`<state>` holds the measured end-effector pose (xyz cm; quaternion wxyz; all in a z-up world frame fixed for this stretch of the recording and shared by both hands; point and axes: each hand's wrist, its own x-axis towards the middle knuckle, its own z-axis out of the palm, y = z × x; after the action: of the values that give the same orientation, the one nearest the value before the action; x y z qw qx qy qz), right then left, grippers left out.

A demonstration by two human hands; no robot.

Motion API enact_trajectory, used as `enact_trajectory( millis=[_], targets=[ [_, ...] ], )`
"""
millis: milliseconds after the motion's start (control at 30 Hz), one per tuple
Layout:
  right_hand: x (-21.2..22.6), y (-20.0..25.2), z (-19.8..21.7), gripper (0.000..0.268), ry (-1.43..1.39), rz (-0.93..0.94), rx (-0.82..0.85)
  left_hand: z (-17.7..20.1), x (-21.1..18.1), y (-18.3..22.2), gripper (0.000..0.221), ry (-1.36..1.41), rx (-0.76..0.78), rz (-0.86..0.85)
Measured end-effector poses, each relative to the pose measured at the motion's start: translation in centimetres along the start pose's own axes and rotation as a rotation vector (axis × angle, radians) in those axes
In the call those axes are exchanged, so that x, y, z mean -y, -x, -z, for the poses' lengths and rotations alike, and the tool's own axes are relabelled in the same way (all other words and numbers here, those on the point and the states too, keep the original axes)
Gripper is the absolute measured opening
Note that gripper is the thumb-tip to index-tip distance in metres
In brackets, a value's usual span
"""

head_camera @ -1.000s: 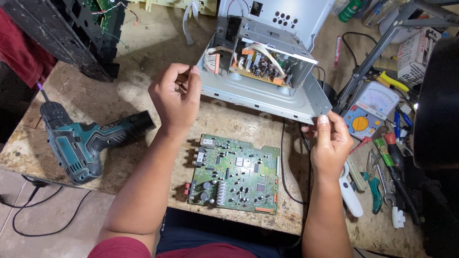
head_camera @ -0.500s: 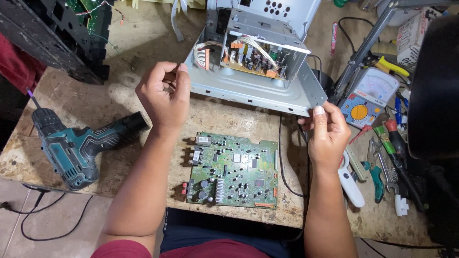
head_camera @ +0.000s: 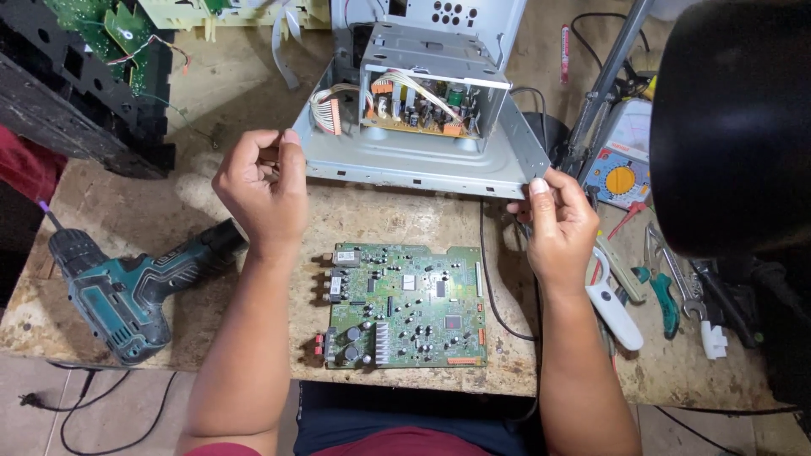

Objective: Inspecting and cleaning an electronic circuit board using a magnifying glass and a brush at a repair station.

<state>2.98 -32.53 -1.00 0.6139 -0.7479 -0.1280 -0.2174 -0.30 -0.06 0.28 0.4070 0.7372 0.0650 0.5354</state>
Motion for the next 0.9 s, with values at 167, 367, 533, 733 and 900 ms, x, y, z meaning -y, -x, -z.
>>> enact_trajectory(
  millis=[167,367,533,733,900],
  targets=[
    [0.9,0.0,-0.2,0.022,-0.005,-0.005,0.001,-0.1,0.5,0.1,0.007,-0.007,0.003,0.009],
    [1.0,-0.1,-0.1,0.022,0.002,0.0,0.015,-0.1,0.6,0.1,0.008,-0.036,0.0,0.011],
    [1.0,-0.1,-0.2,0.022,-0.001,0.008,0.02,-0.2,0.4,0.1,0.008,-0.034,-0.017,0.03],
    [-0.1,0.1,0.1,0.022,0.003,-0.005,0.015,-0.2,0.2,0.2,0.007,-0.022,-0.035,0.019],
    [-0.3,0.1,0.2,0.021,0.005,-0.005,0.012,-0.4,0.3,0.2,0.007,-0.005,-0.043,0.011]
  ],
)
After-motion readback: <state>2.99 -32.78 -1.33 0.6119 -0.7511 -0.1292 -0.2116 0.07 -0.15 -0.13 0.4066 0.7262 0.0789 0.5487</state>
